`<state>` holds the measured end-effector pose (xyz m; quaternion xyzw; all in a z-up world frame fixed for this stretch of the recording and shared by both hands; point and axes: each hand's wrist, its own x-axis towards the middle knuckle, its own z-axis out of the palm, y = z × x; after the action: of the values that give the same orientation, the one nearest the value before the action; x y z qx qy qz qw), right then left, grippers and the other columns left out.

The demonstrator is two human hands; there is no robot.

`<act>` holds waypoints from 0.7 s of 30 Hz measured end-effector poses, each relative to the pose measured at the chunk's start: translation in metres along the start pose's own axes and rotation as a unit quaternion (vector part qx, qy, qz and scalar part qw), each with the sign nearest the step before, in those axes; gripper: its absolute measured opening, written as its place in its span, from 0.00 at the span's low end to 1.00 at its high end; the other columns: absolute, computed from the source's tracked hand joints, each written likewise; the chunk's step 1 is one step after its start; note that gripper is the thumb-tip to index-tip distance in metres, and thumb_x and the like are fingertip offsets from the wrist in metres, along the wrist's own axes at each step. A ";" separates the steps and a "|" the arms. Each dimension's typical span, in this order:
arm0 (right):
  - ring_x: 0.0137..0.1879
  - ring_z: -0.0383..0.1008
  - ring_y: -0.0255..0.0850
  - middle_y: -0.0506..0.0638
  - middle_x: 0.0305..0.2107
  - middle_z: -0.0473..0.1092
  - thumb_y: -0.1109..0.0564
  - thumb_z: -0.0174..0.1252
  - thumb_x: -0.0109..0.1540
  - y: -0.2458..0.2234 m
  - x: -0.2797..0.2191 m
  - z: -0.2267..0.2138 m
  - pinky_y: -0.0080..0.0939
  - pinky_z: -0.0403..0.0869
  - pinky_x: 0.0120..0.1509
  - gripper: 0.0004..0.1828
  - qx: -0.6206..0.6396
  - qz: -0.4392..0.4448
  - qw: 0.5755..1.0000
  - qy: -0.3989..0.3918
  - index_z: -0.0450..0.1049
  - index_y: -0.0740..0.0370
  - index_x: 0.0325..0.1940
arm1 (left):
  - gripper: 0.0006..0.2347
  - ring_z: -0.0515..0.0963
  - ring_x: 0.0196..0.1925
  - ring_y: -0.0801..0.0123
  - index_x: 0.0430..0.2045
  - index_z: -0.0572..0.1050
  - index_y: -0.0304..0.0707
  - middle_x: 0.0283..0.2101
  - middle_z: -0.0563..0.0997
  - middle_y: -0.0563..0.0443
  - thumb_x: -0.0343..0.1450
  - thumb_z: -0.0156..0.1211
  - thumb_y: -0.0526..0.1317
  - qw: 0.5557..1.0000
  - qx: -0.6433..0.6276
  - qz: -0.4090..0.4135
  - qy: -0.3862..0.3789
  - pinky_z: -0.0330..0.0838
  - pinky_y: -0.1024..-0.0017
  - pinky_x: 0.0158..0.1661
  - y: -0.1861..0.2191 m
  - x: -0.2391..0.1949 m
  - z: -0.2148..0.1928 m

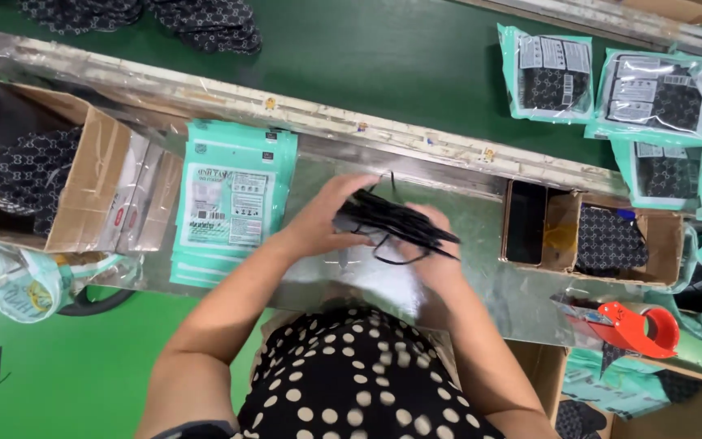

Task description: The person picks up black fabric face masks from a pile, folds each one, inserts it into a teal plastic pouch, presses the pouch closed, and places the sealed pouch onto the conveyor belt. They repeat this packing cycle continuously, with boxes of masks and finished pouches around the workstation.

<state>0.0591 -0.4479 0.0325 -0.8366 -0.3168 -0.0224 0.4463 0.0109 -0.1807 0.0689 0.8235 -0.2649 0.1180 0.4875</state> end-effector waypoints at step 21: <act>0.61 0.76 0.49 0.57 0.51 0.76 0.62 0.65 0.60 0.044 -0.029 0.037 0.46 0.72 0.68 0.22 0.032 -0.111 0.993 -0.037 0.73 0.59 0.58 | 0.12 0.77 0.54 0.44 0.46 0.77 0.38 0.50 0.79 0.40 0.69 0.59 0.33 0.929 0.186 -0.240 0.211 0.71 0.55 0.54 -0.085 -0.094 -0.023</act>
<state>0.0508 -0.4521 -0.0313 -0.7820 -0.4244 -0.0311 0.4554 -0.0192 -0.0977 -0.0249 0.8945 0.0765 0.2159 0.3839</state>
